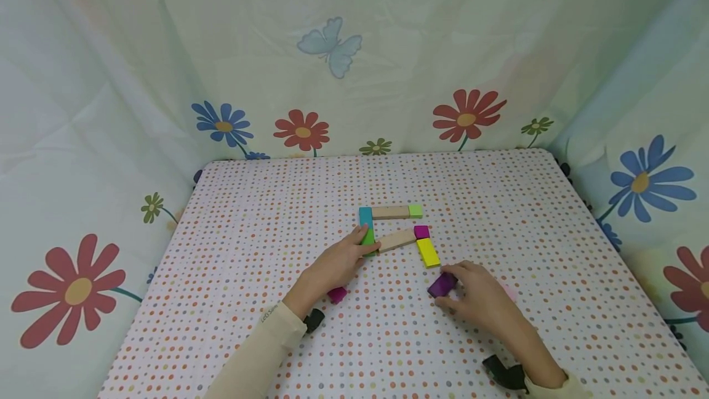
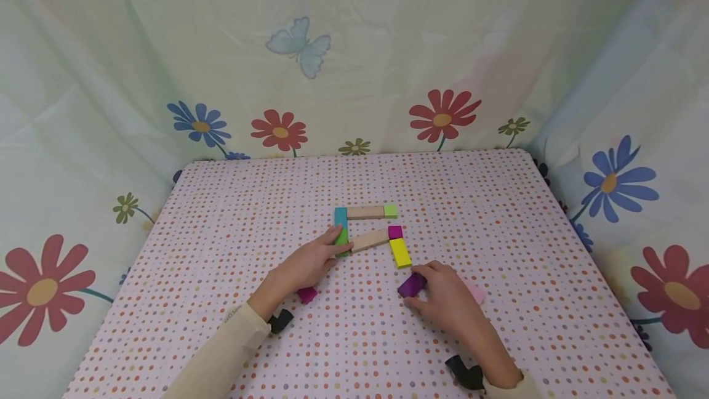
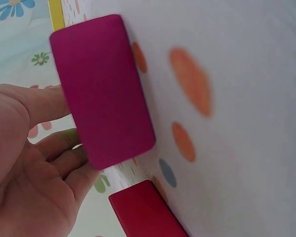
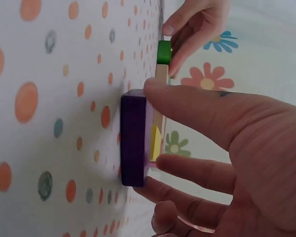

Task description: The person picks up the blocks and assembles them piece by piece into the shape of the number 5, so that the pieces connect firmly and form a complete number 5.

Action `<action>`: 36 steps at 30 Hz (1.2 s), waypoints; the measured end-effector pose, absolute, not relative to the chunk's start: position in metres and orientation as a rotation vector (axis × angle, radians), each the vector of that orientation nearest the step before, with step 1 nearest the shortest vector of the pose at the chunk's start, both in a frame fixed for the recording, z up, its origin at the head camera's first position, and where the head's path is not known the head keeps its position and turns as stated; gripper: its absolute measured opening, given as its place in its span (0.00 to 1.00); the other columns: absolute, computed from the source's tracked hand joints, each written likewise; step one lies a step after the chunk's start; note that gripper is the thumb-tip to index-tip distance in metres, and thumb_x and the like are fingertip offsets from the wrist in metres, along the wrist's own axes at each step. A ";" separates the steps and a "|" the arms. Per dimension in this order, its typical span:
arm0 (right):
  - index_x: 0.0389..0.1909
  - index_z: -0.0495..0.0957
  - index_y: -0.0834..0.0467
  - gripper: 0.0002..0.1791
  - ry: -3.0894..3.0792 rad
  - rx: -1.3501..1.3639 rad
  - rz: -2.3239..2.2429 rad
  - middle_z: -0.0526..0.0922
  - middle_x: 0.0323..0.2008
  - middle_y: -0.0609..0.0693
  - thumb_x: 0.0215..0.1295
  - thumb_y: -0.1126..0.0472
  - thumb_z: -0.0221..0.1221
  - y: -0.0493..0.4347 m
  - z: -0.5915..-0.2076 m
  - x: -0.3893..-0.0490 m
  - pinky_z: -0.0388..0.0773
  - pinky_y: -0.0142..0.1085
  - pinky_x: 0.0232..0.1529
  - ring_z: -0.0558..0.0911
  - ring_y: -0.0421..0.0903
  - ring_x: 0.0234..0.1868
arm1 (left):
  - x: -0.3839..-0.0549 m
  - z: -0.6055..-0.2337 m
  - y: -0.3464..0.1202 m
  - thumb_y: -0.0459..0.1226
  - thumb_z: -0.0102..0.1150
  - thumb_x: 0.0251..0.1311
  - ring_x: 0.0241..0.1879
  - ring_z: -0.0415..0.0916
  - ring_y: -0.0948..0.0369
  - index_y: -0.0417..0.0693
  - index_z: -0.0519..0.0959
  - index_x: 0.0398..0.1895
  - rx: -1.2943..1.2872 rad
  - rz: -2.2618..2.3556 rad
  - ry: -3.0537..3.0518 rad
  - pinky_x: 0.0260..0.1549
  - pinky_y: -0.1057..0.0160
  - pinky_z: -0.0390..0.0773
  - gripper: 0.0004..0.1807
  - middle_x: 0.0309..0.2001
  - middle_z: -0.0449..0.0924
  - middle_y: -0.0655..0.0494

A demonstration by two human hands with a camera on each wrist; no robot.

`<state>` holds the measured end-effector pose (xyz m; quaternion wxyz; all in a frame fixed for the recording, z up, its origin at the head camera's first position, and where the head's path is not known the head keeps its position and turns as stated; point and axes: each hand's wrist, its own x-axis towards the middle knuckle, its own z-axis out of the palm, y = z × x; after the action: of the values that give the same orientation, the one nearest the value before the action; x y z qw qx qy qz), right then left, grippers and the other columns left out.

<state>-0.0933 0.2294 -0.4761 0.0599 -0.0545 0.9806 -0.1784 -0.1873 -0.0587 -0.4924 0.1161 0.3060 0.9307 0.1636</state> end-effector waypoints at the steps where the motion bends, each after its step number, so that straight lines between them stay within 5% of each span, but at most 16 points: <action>1: 0.62 0.82 0.62 0.39 2.968 -0.147 -0.530 0.83 0.60 0.66 0.55 0.45 0.79 0.230 -0.475 -0.093 0.80 0.65 0.60 0.81 0.69 0.62 | -0.187 -0.492 -0.059 0.32 0.56 0.77 0.86 0.49 0.48 0.59 0.72 0.78 0.895 0.480 2.726 0.74 0.49 0.74 0.29 0.86 0.49 0.45; 36: 0.56 0.82 0.67 0.35 3.040 -0.188 -0.619 0.87 0.52 0.61 0.53 0.49 0.81 0.222 -0.485 -0.093 0.84 0.56 0.56 0.86 0.60 0.54 | -0.188 -0.494 -0.059 0.32 0.56 0.78 0.86 0.49 0.48 0.58 0.72 0.78 0.908 0.474 2.725 0.73 0.49 0.74 0.29 0.86 0.49 0.44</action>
<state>-0.0925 0.2218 -0.4850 0.0168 -0.0606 0.9779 -0.1992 -0.1879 -0.0595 -0.4940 0.1151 0.3099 0.9298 0.1618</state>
